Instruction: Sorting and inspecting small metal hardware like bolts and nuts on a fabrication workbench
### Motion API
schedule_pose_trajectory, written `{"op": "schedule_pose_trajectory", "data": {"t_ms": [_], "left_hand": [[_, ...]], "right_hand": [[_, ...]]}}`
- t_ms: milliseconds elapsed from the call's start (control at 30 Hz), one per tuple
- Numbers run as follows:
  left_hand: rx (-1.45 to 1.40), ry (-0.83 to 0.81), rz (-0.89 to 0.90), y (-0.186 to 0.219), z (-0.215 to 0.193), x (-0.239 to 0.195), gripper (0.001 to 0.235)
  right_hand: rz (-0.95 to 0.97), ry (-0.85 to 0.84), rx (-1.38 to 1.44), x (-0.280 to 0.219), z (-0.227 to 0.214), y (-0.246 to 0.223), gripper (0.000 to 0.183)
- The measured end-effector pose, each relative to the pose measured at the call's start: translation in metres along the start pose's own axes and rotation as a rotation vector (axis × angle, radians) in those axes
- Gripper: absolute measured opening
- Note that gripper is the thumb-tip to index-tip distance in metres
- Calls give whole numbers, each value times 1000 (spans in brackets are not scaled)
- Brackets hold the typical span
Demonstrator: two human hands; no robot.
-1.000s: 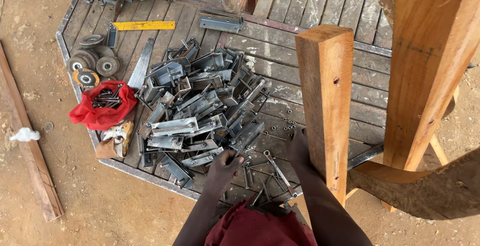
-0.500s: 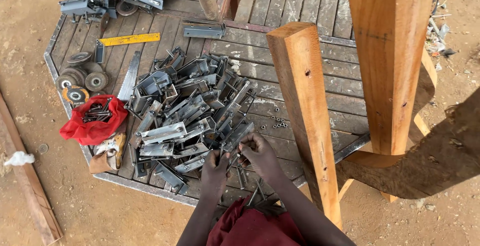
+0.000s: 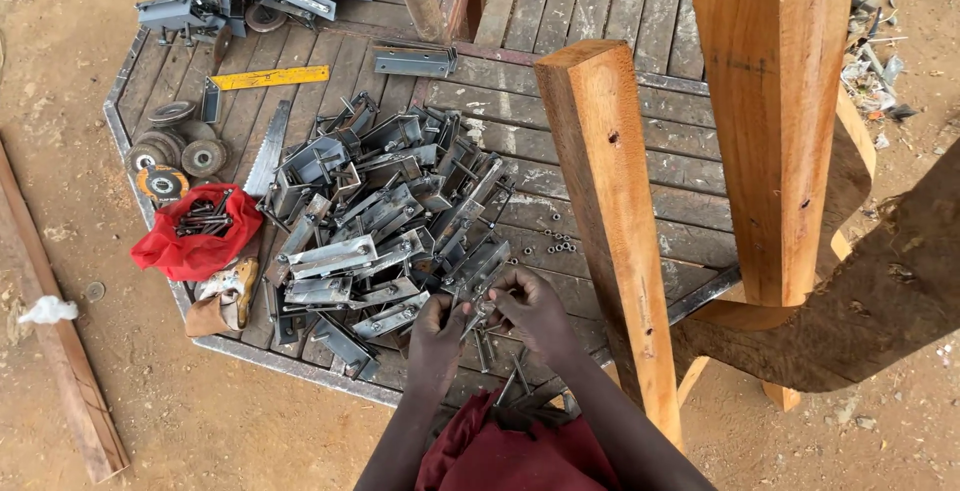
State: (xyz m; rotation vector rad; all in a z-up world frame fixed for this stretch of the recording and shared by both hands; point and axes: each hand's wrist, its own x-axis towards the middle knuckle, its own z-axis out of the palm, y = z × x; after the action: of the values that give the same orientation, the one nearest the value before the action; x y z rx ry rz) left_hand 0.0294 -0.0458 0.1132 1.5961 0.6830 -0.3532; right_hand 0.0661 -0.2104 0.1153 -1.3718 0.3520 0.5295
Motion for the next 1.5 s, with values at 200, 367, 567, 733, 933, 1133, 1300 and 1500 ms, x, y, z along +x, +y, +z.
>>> {"op": "schedule_pose_trajectory", "data": {"t_ms": [200, 367, 567, 733, 933, 1133, 1300, 1500], "left_hand": [[3, -35, 1, -8, -1, 1, 24], [16, 2, -42, -4, -3, -3, 19], [4, -19, -27, -18, -17, -8, 20], [-2, -6, -50, -4, -19, -13, 15], [25, 66, 15, -1, -23, 2, 15], [-39, 49, 35, 3, -21, 15, 12], [9, 24, -15, 8, -13, 18, 17], [39, -2, -30, 17, -3, 8, 12]], "right_hand": [[44, 46, -114, 5, -12, 7, 8], [219, 207, -301, 34, -46, 47, 10], [36, 291, -788, 80, -54, 69, 34], [-46, 250, -1152, 128, -44, 67, 61], [177, 400, -1088, 178, -53, 101, 59], [19, 262, -1081, 144, -60, 70, 17], [-21, 283, -964, 122, -61, 59, 21], [-117, 274, -1150, 128, -62, 67, 41]]}}
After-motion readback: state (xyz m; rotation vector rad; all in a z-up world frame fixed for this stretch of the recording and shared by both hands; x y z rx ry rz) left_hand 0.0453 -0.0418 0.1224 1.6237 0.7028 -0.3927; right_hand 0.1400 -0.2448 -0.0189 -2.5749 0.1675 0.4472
